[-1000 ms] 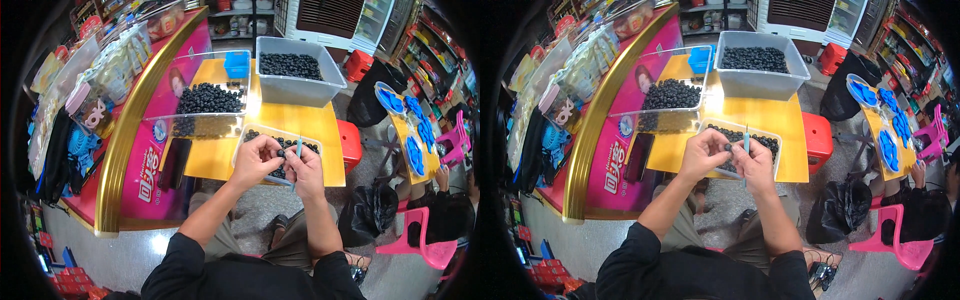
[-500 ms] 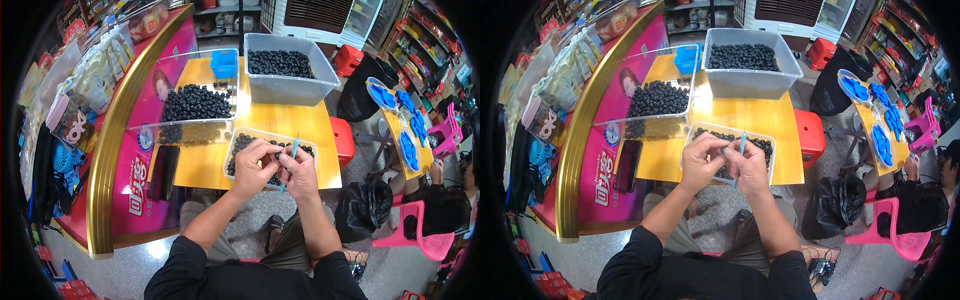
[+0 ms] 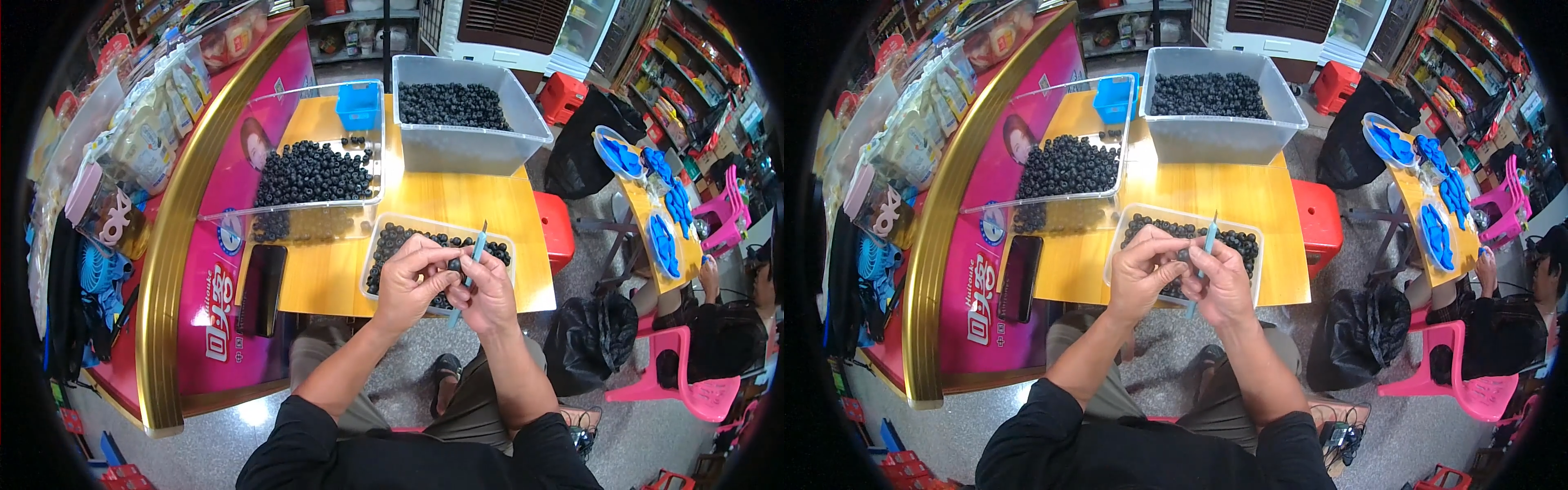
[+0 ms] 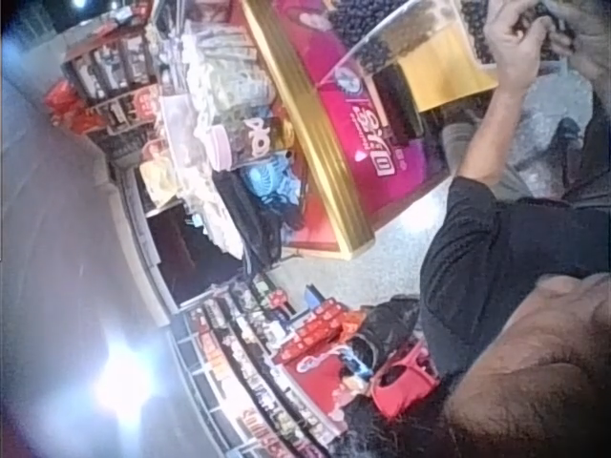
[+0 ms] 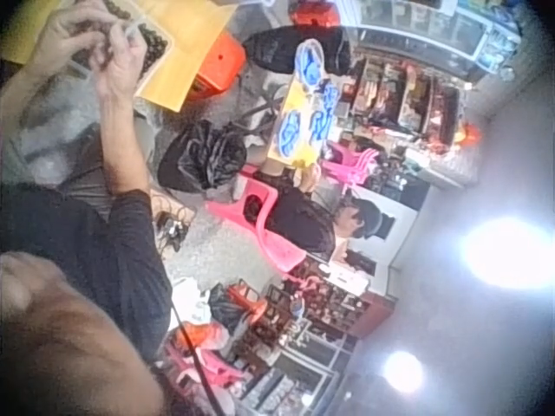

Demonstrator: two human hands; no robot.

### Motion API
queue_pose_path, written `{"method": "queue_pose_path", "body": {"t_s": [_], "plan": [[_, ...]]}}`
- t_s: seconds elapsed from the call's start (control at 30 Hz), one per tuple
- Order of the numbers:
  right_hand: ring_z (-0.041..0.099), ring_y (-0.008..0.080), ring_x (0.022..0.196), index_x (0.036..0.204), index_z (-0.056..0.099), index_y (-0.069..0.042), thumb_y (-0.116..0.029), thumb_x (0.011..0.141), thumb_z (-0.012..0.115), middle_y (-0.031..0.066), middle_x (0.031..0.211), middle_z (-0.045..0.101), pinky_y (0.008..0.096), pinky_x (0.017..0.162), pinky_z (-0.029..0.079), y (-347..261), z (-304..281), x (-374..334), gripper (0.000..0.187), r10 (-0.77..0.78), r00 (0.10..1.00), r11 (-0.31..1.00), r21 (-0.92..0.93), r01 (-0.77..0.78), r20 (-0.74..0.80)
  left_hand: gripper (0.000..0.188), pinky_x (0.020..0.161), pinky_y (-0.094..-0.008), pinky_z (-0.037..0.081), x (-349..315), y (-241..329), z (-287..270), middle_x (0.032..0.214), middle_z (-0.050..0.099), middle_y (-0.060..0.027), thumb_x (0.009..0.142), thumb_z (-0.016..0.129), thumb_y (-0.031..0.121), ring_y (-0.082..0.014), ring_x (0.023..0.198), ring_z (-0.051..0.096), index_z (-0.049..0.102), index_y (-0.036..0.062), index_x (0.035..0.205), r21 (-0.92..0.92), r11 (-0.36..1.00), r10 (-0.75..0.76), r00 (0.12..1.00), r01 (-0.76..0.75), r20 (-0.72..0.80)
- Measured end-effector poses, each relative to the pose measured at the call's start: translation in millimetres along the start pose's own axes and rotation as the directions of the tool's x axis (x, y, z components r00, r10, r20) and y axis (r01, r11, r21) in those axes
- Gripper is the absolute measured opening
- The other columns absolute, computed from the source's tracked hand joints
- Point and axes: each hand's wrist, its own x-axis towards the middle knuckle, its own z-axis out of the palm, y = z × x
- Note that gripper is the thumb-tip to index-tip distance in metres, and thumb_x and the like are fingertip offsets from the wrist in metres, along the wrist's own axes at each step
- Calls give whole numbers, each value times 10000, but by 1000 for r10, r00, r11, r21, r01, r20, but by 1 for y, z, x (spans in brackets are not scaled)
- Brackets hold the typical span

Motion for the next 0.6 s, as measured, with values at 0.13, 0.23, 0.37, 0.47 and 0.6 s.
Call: {"method": "queue_pose_path", "body": {"t_s": [0.13, 0.23, 0.37, 0.47, 0.6], "plan": [[419, 75, 494, 963, 587, -58, -121, 887, 611, 20, 681, 539, 207, 432, 317, 0, 5, -1, 103, -17, 1000, 1000, -2, 17, -2, 296, 587, -206, 401, 0, 2, -4, 851, 530, -13, 753, 718, 2, -74, 697, 486, 684, 47, 1043, 62, 997, 54, 998, -55, 7], [405, 57, 490, 933, 587, -32, -91, 870, 624, 8, 676, 531, 195, 420, 298, 0, 8, -2, 94, -66, 998, 996, -63, 65, -6, 274, 588, -221, 414, 1, 6, -6, 855, 538, -33, 744, 706, -19, -99, 700, 504, 677, 41, 1010, 153, 982, 108, 994, -112, 35], [390, 36, 484, 923, 593, 5, -55, 856, 623, 2, 670, 531, 183, 404, 275, 2, 10, -3, 95, -124, 992, 976, -183, 120, -10, 257, 595, -237, 427, 1, 8, -6, 850, 539, -50, 732, 685, -50, -128, 707, 524, 657, 27, 975, 215, 959, 178, 983, -184, 45], [390, 32, 481, 932, 603, 17, -44, 853, 618, 10, 676, 541, 179, 402, 274, 3, 12, -3, 101, -146, 989, 973, -186, 138, -28, 257, 595, -241, 429, 0, 8, -6, 845, 538, -53, 729, 677, -63, -132, 705, 524, 649, 21, 969, 188, 969, 160, 987, -163, 28], [391, 29, 475, 928, 617, 23, -40, 846, 621, 24, 692, 562, 177, 403, 280, 0, 14, -5, 103, -126, 992, 978, -168, 122, -9, 258, 588, -237, 424, -2, 7, -7, 845, 538, -53, 726, 669, -75, -127, 693, 511, 648, 19, 965, 140, 982, 127, 992, -129, 22]]}}
